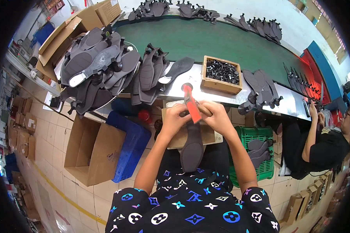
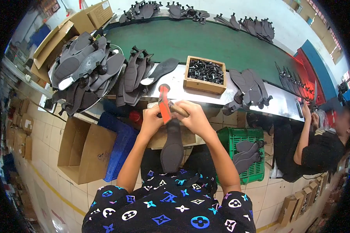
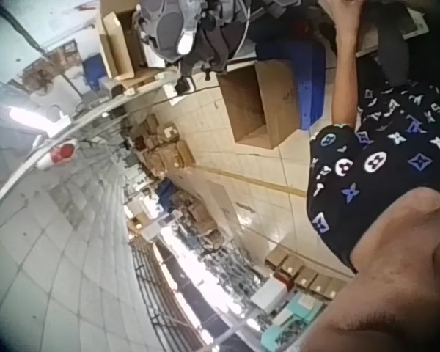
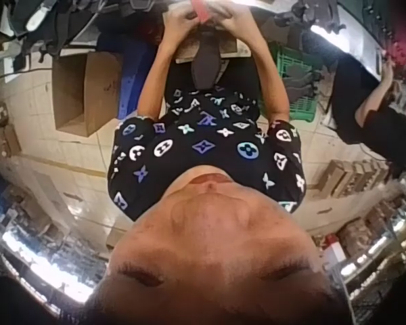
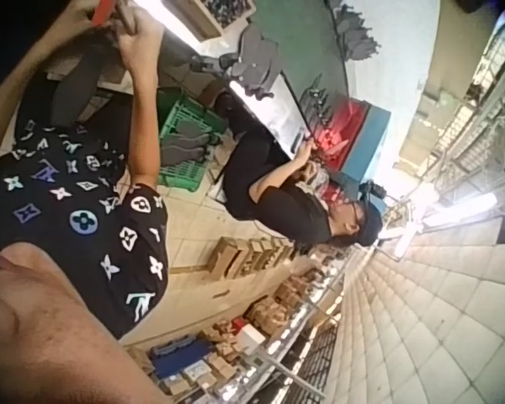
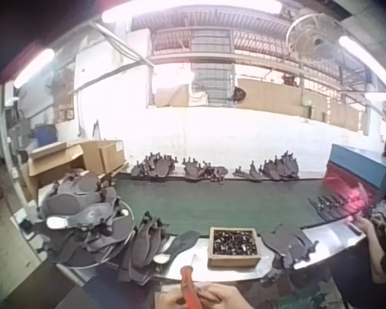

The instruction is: Hammer small components into shoe sole parts and arrange them on a production line.

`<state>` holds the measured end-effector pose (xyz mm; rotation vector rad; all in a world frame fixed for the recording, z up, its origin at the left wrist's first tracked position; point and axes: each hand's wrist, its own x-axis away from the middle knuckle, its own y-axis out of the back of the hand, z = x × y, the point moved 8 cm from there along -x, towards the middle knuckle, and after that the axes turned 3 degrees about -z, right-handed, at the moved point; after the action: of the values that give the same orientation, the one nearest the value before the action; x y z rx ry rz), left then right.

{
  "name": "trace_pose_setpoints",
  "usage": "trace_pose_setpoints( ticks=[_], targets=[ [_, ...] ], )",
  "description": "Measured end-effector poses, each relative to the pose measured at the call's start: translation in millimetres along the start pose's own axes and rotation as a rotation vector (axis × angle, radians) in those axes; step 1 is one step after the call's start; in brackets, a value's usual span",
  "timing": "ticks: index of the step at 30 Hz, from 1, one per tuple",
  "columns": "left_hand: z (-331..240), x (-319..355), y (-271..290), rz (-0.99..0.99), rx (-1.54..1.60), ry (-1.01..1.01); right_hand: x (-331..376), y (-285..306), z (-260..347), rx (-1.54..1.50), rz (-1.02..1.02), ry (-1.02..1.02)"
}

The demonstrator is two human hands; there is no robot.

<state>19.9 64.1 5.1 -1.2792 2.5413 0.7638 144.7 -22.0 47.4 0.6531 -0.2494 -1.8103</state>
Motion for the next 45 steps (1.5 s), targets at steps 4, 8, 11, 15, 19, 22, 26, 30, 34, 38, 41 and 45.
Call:
trace_pose_setpoints(
  ticks=[4,8,11,15,19,22,26,30,34,38,41,45],
  targets=[
    [-1.7,1.4,-0.1,0.02,-0.007,-0.026,5.1,-0.9,11.4,0.091,-0.029,0.116],
    [-0.4,2.3,1.3,0.037,-0.006,-0.041,7.9,-0.2,15.2,0.191,-0.009,0.095],
    [15.3,5.0,-0.5,0.08,0.042,0.05,9.2,-1.9,15.0,0.246,0.039,0.064],
    [0.8,1.3,1.5,0.109,0.004,0.154,10.7,2.8,20.4,0.311,0.026,0.068],
    [7.3,3.3,-1.8,0.093,0.223,0.14,35.6,13.9,40.9,-0.098,-0.112,-0.129],
    [11.7,3.5,-4.4,0.128,0.254,0.151,62.3,30.8,64.0,-0.077,-0.182,-0.22],
    [15.9,3.1,-5.6,0.09,0.235,0.211,77.7,17.5,64.7,0.235,-0.151,-0.046],
    [10.3,3.4,0.4,0.108,0.059,0.072,73.0,36.4,110.3,0.289,-0.167,0.058],
    [-0.1,9.9,-1.5,0.195,-0.355,-0.088,89.3,34.6,87.8,0.095,-0.281,0.007],
    [12.6,13.9,1.2,0.265,-0.448,0.027,73.0,19.7,56.7,0.205,-0.132,-0.076],
    [7.2,10.9,-1.6,0.252,-0.448,-0.002,76.3,57.4,135.4,0.382,-0.291,0.165],
    [1.1,13.9,-1.1,0.206,-0.428,-0.051,75.5,29.9,95.8,0.425,-0.096,0.075]
  ],
)
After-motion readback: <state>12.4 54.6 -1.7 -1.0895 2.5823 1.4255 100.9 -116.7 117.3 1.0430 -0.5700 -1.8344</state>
